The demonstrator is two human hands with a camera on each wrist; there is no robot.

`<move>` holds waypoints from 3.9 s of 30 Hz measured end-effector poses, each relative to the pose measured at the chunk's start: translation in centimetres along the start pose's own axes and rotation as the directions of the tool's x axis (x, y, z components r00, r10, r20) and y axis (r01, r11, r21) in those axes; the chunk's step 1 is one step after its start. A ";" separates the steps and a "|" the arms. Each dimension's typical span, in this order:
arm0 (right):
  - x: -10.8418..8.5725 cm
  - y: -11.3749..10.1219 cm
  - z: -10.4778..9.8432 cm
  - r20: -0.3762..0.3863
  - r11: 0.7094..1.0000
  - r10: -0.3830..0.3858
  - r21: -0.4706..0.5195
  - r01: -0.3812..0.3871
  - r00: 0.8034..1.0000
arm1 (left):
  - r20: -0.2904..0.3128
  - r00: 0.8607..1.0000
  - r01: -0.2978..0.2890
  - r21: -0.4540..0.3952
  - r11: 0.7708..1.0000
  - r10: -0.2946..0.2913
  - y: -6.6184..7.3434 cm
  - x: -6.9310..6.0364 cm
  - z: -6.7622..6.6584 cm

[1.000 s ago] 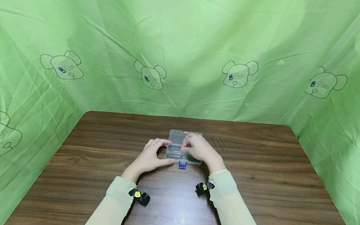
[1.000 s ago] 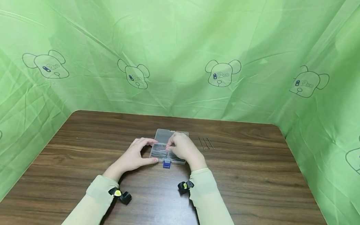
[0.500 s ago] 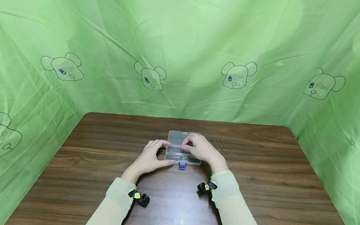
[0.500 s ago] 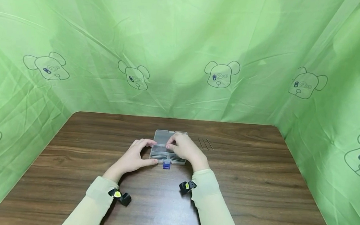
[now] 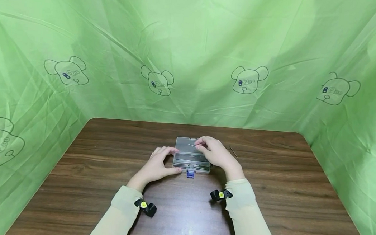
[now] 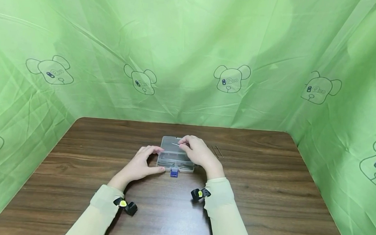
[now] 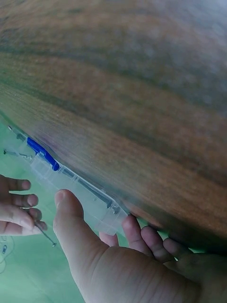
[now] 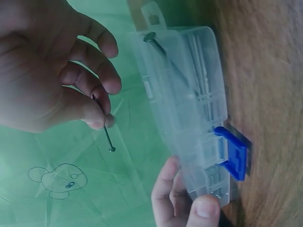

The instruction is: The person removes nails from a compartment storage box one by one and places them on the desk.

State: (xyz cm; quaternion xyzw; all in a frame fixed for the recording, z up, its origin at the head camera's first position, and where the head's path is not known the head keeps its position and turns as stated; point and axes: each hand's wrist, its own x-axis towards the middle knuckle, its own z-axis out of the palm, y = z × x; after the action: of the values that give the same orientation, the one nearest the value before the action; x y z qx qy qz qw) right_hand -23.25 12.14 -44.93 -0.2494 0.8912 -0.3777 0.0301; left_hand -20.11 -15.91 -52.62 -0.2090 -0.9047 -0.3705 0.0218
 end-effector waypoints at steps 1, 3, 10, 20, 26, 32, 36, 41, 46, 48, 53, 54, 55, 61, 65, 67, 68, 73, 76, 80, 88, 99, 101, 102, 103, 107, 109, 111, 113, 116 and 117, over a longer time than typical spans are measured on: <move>-0.1 0.0 -0.1 -0.002 1.000 -0.001 0.003 0.001 1.000 | 0.000 1.000 0.001 -0.002 1.000 -0.001 0.1 -0.1 0.0; -0.2 0.0 -0.4 -0.006 1.000 -0.009 0.003 0.009 1.000 | 0.003 1.000 0.003 -0.009 1.000 -0.003 0.2 -0.2 0.0; -1.5 0.4 -2.5 -0.035 0.999 -0.040 0.005 0.040 0.999 | 0.006 1.000 0.005 -0.012 1.000 -0.005 0.3 -0.4 0.1; -4.3 3.0 -6.3 -0.113 0.998 0.033 -0.057 -0.039 0.993 | 0.000 1.000 -0.014 -0.004 1.000 0.014 0.2 -0.3 0.0; -5.7 5.6 -7.9 -0.188 0.993 0.082 -0.073 -0.097 0.979 | -0.003 1.000 -0.006 -0.009 1.000 0.006 0.2 -0.4 -0.2; -6.8 8.0 -8.9 -0.233 0.979 0.180 -0.051 -0.197 0.956 | 0.005 1.000 -0.002 -0.002 1.000 0.002 0.1 -0.2 -0.1; -7.0 9.1 -9.0 -0.228 0.971 0.220 -0.042 -0.236 0.948 | 0.005 1.000 -0.004 -0.001 1.000 0.004 0.2 -0.2 -0.2; -7.0 10.4 -8.4 -0.211 0.959 0.262 -0.048 -0.278 0.942 | 0.008 1.000 0.004 -0.007 1.000 -0.004 0.1 0.0 -0.1; -6.7 11.1 -7.6 -0.182 0.955 0.276 -0.057 -0.291 0.944 | 0.003 1.000 0.000 -0.002 1.000 0.000 -0.1 0.0 0.0; -6.6 11.3 -7.3 -0.175 0.954 0.277 -0.064 -0.292 0.945 | -0.005 1.000 -0.009 -0.003 1.000 0.009 0.0 0.1 0.0; -6.6 11.7 -7.1 -0.162 0.948 0.292 -0.079 -0.307 0.943 | -0.013 1.000 -0.020 -0.005 1.000 0.020 0.1 0.1 -0.1; -6.6 11.8 -7.1 -0.159 0.947 0.294 -0.083 -0.310 0.942 | -0.012 1.000 -0.020 -0.004 1.000 0.020 0.0 0.1 -0.1; -6.7 11.8 -7.1 -0.157 0.947 0.296 -0.084 -0.311 0.942 | -0.014 1.000 -0.022 -0.004 1.000 0.022 0.1 0.0 -0.1; -6.6 11.9 -7.0 -0.154 0.943 0.305 -0.088 -0.321 0.940 | -0.017 1.000 -0.024 -0.010 1.000 0.024 0.1 0.0 -0.2; -6.6 11.9 -7.0 -0.146 0.940 0.310 -0.099 -0.325 0.940 | -0.010 1.000 -0.023 -0.009 1.000 0.023 -0.1 0.1 -0.1; -6.7 11.9 -7.1 -0.140 0.940 0.312 -0.100 -0.327 0.940 | -0.007 1.000 -0.022 -0.009 1.000 0.022 -0.1 0.1 -0.1; -6.7 11.8 -7.1 -0.138 0.940 0.313 -0.100 -0.327 0.940 | -0.006 1.000 -0.020 -0.009 1.000 0.020 -0.1 0.1 -0.1; -6.7 11.9 -7.4 -0.132 0.940 0.313 -0.096 -0.327 0.940 | -0.008 1.000 -0.015 -0.013 1.000 0.015 0.0 0.0 -0.2; -6.8 12.1 -7.4 -0.135 0.940 0.312 -0.097 -0.326 0.940 | -0.013 1.000 -0.022 -0.009 1.000 0.022 0.2 0.0 -0.2; -7.0 12.4 -7.4 -0.147 0.938 0.317 -0.097 -0.333 0.937 | -0.011 1.000 -0.026 -0.005 1.000 0.026 0.3 0.0 -0.3; -7.0 12.4 -7.5 -0.154 0.940 0.315 -0.085 -0.330 0.937 | -0.006 1.000 -0.023 -0.005 1.000 0.023 0.3 0.1 -0.3; -7.2 12.5 -7.8 -0.171 0.942 0.319 -0.056 -0.332 0.932 | -0.002 1.000 -0.023 0.000 1.000 0.023 0.2 0.2 -0.1; -7.3 12.4 -7.8 -0.179 0.944 0.313 -0.053 -0.327 0.933 | 0.001 1.000 -0.023 0.001 1.000 0.023 0.2 0.3 -0.1; -7.3 12.3 -7.8 -0.183 0.945 0.310 -0.049 -0.323 0.933 | 0.002 1.000 -0.021 0.002 1.000 0.021 0.2 0.2 -0.1; -7.3 12.2 -7.8 -0.187 0.947 0.303 -0.047 -0.317 0.934 | 0.006 1.000 -0.016 0.003 1.000 0.016 0.1 0.2 -0.1; -6.9 11.4 -7.5 -0.184 0.961 0.274 0.010 -0.277 0.944 | 0.011 1.000 0.000 0.008 1.000 0.000 0.0 0.1 0.0; -6.7 10.8 -7.3 -0.173 0.967 0.254 0.034 -0.252 0.952 | 0.010 1.000 0.002 0.007 1.000 -0.002 0.0 0.1 0.0; -6.4 10.1 -7.2 -0.161 0.973 0.233 0.046 -0.228 0.959 | 0.008 1.000 0.002 0.005 1.000 -0.002 0.0 0.1 0.0; -6.1 9.2 -7.0 -0.153 0.980 0.197 0.036 -0.193 0.968 | 0.004 1.000 -0.002 0.005 1.000 0.002 0.0 0.1 0.0; -5.2 7.6 -6.3 -0.124 0.992 0.125 0.004 -0.125 0.984 | 0.002 1.000 -0.008 0.007 1.000 0.008 -0.1 0.1 0.0; -4.9 7.1 -6.0 -0.107 0.995 0.097 -0.007 -0.098 0.990 | 0.003 1.000 -0.009 0.008 1.000 0.009 -0.1 0.1 0.0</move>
State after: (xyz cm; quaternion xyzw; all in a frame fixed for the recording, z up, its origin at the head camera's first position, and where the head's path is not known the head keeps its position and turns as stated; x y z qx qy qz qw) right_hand -23.40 22.53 -46.18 -0.1851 0.9049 -0.3833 -0.0005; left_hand -20.23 -15.94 -52.67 -0.2135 -0.9053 -0.3664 0.0231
